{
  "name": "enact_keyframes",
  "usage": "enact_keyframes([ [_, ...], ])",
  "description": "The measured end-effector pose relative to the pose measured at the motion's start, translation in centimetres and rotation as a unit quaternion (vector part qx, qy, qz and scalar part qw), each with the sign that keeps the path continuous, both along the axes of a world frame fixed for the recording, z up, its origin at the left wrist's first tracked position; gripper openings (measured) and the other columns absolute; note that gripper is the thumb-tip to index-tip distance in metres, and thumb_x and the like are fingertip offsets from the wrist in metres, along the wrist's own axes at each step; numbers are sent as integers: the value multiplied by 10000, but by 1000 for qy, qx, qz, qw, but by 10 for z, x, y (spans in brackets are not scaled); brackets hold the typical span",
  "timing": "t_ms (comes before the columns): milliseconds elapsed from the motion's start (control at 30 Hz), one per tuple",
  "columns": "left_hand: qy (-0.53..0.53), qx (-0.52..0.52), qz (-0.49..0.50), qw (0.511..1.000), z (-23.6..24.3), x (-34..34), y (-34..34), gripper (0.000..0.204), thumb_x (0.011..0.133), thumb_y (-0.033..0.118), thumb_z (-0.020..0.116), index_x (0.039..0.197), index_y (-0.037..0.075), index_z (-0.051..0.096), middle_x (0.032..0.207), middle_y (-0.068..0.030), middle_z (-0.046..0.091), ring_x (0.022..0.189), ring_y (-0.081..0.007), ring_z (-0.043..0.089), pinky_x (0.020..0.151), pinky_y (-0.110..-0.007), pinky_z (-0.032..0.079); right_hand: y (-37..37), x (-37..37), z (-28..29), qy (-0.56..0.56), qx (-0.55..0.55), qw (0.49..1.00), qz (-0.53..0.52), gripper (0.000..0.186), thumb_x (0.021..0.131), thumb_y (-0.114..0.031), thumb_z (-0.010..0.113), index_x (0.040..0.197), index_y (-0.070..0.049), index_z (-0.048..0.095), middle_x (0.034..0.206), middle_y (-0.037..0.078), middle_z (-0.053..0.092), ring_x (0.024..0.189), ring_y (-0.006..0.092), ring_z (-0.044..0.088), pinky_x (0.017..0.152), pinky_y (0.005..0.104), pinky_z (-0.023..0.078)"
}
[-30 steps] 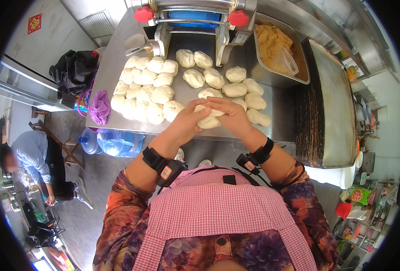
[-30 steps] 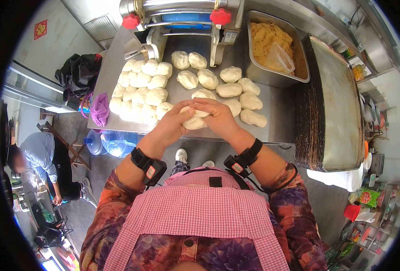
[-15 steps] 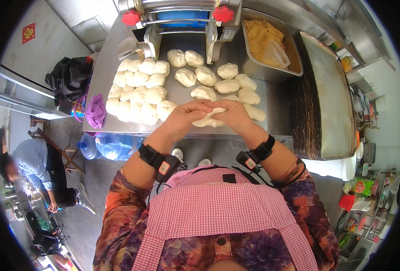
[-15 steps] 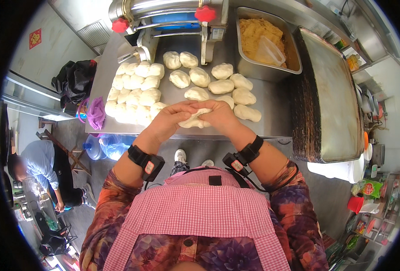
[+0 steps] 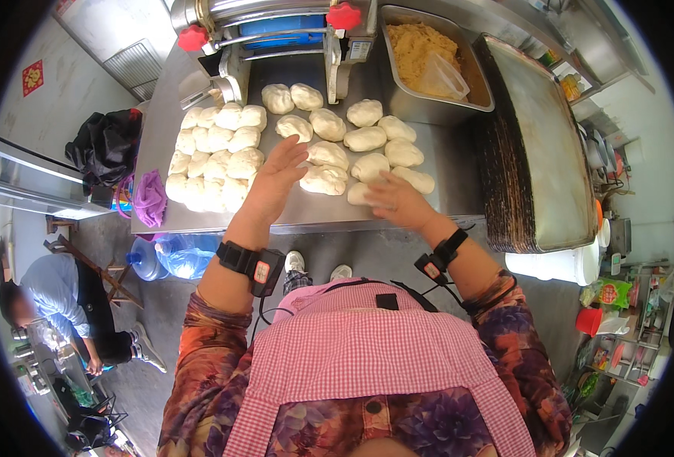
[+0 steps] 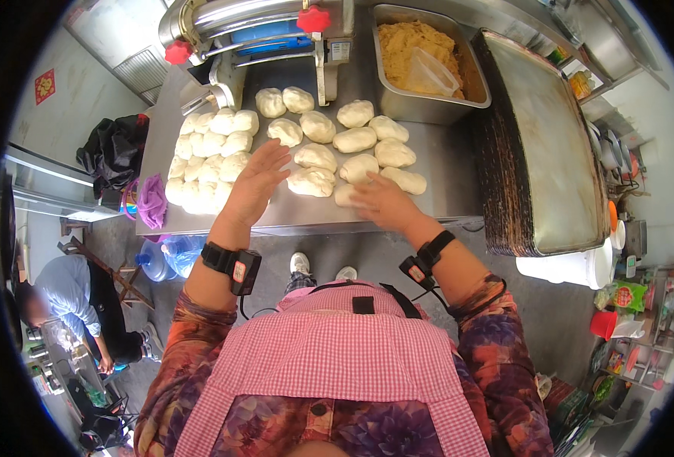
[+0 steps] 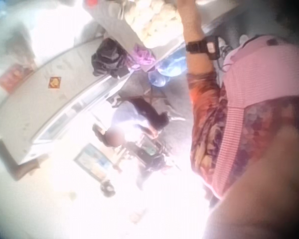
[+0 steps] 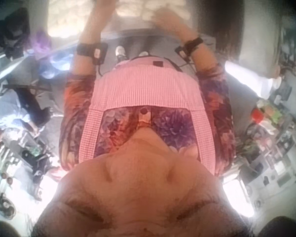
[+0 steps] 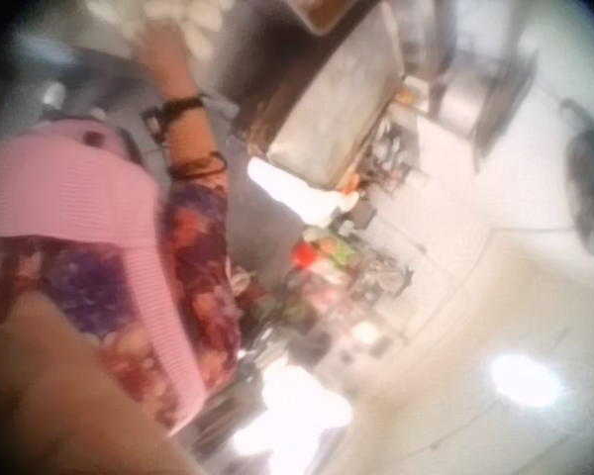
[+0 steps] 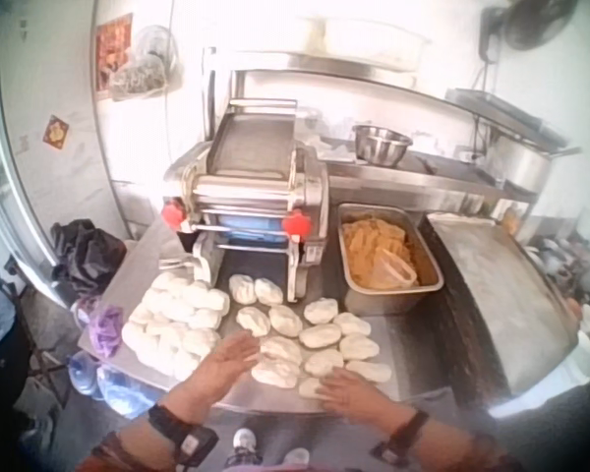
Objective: The person shapes dough balls by hand on a stainless steel counter, then places them into a tray. They open an oven, remove a tray of baked flatbreads, and later place another tray of raw flatbreads into the oven.
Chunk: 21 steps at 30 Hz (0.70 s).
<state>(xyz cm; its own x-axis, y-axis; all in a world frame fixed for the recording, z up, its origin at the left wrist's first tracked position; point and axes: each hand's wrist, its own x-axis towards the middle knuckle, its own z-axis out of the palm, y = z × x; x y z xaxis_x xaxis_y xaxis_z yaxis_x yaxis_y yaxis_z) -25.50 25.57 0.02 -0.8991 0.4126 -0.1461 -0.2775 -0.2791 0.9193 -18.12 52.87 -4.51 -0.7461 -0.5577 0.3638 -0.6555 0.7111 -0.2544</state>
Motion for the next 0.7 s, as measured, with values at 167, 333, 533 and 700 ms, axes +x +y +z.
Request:
enact_keyframes([
  [167,-29,-18,34,999,-22,3,-32,465,801,-3,540,1262,1,482,1221,-139,537,1158,-225,486,954,-323,395,9,-3,-32,-111,-59,989,-83,145,720,-73,642,849,-115,692,936,67,646,861,283,577,758,373,480],
  [333,-19,-185,80,979,-36,0,-69,440,766,38,587,1199,-18,530,1141,-128,573,1008,-221,555,878,-320,443,1,-18,-35,-114,-100,979,-139,110,712,-69,614,805,-76,670,844,95,626,834,297,575,720,381,480],
  [533,313,-508,17,802,-58,6,-70,581,640,135,733,1169,-5,538,1095,-162,549,1015,-327,535,898,-361,443,-9,-8,-12,-237,-216,921,-220,249,746,-79,592,984,-61,664,945,131,633,838,277,606,736,343,495],
  [700,373,-613,-1,696,-63,-9,-54,566,647,142,720,1170,13,547,1110,-173,551,1057,-355,503,895,-400,440,-40,-14,6,-238,-279,912,-185,283,754,-79,588,1028,-55,658,967,128,631,834,243,615,741,319,499],
])
